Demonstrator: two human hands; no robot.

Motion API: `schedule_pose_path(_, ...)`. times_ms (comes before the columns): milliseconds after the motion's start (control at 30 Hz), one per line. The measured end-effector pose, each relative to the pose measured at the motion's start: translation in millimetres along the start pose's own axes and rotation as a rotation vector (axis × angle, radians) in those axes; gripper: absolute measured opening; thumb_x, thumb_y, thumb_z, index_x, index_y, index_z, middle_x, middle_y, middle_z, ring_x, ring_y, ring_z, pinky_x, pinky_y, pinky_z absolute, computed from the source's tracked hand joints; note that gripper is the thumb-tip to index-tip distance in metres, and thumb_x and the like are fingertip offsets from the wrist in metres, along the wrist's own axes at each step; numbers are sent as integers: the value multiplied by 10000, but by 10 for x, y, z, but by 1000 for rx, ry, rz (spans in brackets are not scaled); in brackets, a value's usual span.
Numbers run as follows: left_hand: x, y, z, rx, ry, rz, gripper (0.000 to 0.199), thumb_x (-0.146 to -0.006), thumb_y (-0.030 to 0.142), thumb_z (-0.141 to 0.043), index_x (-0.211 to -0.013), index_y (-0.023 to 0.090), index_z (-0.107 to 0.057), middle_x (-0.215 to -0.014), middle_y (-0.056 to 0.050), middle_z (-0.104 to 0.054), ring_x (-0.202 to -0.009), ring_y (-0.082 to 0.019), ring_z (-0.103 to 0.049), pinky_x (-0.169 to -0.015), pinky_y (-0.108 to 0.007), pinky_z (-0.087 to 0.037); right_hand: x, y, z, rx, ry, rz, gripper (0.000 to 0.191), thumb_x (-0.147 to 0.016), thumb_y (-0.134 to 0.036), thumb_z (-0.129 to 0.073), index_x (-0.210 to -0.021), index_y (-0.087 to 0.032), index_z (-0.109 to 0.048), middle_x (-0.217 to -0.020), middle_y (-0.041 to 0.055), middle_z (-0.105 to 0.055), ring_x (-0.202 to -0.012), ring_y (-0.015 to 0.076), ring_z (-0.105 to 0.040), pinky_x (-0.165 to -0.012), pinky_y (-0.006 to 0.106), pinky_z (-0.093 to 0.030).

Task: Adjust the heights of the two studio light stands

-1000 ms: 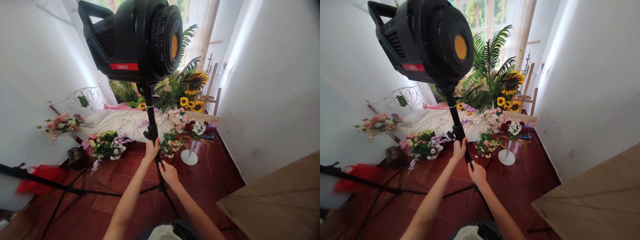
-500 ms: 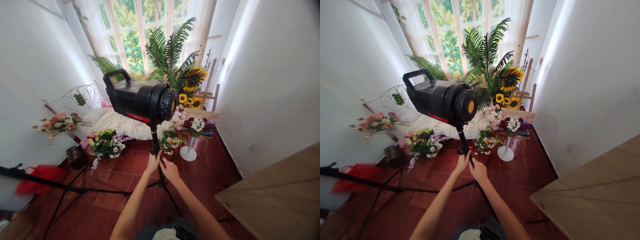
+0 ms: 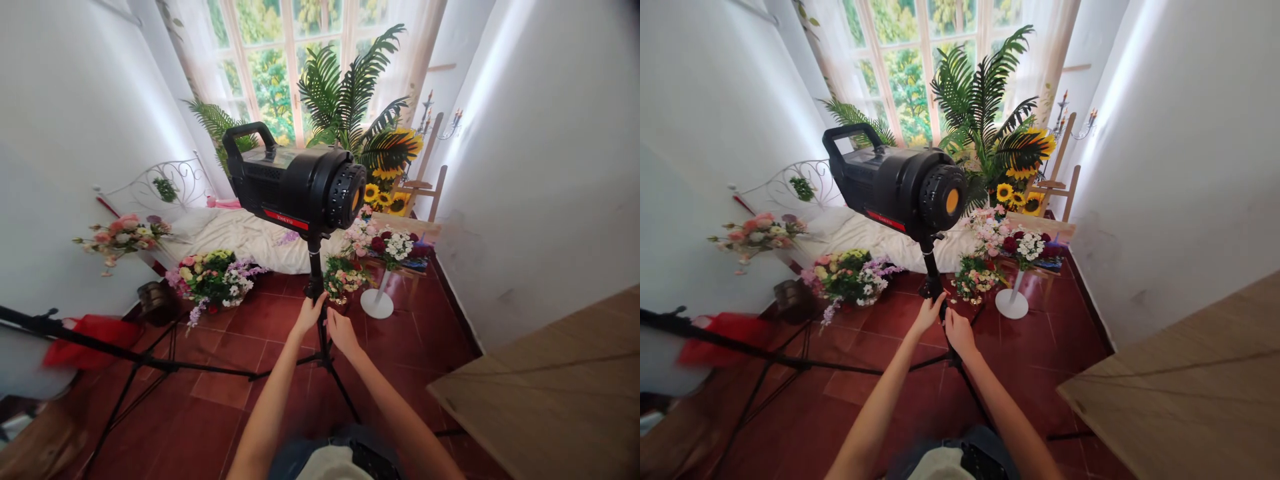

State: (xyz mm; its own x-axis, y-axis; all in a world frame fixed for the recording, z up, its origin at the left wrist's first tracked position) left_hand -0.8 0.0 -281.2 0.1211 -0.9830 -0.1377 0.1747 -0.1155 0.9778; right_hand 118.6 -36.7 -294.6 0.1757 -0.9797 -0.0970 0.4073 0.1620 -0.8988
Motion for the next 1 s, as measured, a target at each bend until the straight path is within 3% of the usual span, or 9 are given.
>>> schedule_pose_path(133, 25, -50, -29, 3, 38, 73, 487, -771, 541, -528, -990, 112, -605, -770, -42, -609, -694, -153, -548, -682, -282, -452, -3, 57, -237, -787, -79, -294, 504, -878, -564, -307, -644, -176, -528, -468, -12, -485, -357, 82, -353, -375, 204, -242)
schedule_pose_path(267, 27, -69, -26, 20, 53, 76, 459, -767, 510, -550, -1002, 121, -619, -924, -74, -633, -848, -175, -565, -814, -298, -433, 55, -96, -360, -1502, -90, -403, 273, -895, -307, -362, -689, -177, -488, -476, -74, -357, -363, 53, -261, -362, 141, -243)
schedule_pose_path(333, 25, -60, -12, 32, 35, 77, 441, -772, 501, -550, -985, 122, -626, -987, -86, -635, -923, -183, -560, -870, -298, -412, 82, -167, -362, -1675, -67, -373, 267, -897, -190, -294, -688, -185, -460, -470, -84, -291, -367, 62, -240, -361, 120, -242)
schedule_pose_path(400, 25, -43, 2, 36, 17, 71, 433, -774, 499, -549, -971, 122, -628, -1047, -96, -629, -979, -189, -552, -905, -299, -397, 104, -187, -330, -1689, -63, -326, 289, -901, -152, -244, -703, -194, -451, -478, -80, -278, -377, 76, -242, -356, 118, -239)
schedule_pose_path(533, 40, -4, 12, 25, 10, 61, 439, -771, 505, -550, -973, 123, -626, -1116, -110, -613, -1039, -207, -541, -941, -320, -382, 124, -83, -207, -1258, -259, -342, 287, -926, -297, -263, -771, -195, -482, -519, -58, -381, -400, 83, -305, -369, 155, -272)
schedule_pose_path(633, 59, 18, 3, 51, 22, 82, 458, -758, 508, -566, -1008, 128, -620, -1089, -103, -627, -1018, -208, -554, -926, -326, -398, 102, 23, -92, -762, -360, -384, 464, -913, -520, -201, -844, -176, -504, -586, -18, -518, -412, 87, -378, -381, 183, -308)
schedule_pose_path(800, 82, 72, -10, 107, 13, 112, 486, -731, 525, -592, -1003, 124, -634, -978, -87, -660, -939, -206, -581, -882, -334, -428, 59, 2, 119, -134, -243, -216, 549, -884, -623, -207, -918, -176, -522, -707, 20, -633, -508, 118, -525, -465, 216, -383)
schedule_pose_path(900, 76, 100, -7, 145, 10, 97, 495, -708, 525, -617, -992, 119, -642, -962, -87, -665, -936, -209, -582, -888, -348, -427, 63, -131, 217, 241, -210, -59, 521, -903, -598, -228, -892, -185, -546, -798, 51, -663, -707, 156, -615, -591, 231, -399)
schedule_pose_path(1000, 56, 91, -1, 177, 0, 98, 486, -699, 509, -636, -984, 116, -645, -957, -86, -668, -943, -212, -581, -899, -362, -421, 57, -248, 245, 541, -148, 70, 486, -942, -520, -217, -908, -175, -560, -877, 82, -665, -791, 171, -628, -606, 227, -373)
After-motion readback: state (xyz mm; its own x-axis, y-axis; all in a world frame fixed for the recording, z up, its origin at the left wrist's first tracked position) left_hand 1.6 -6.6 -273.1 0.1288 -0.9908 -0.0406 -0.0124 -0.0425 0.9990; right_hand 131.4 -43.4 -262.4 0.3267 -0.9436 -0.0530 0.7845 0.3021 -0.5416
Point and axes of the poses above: each hand's wrist, its own x-axis away from the middle knuckle, its own z-axis out of the back of the hand, y = z × x, the point moved 1 cm from there along -x, towards the middle knuckle
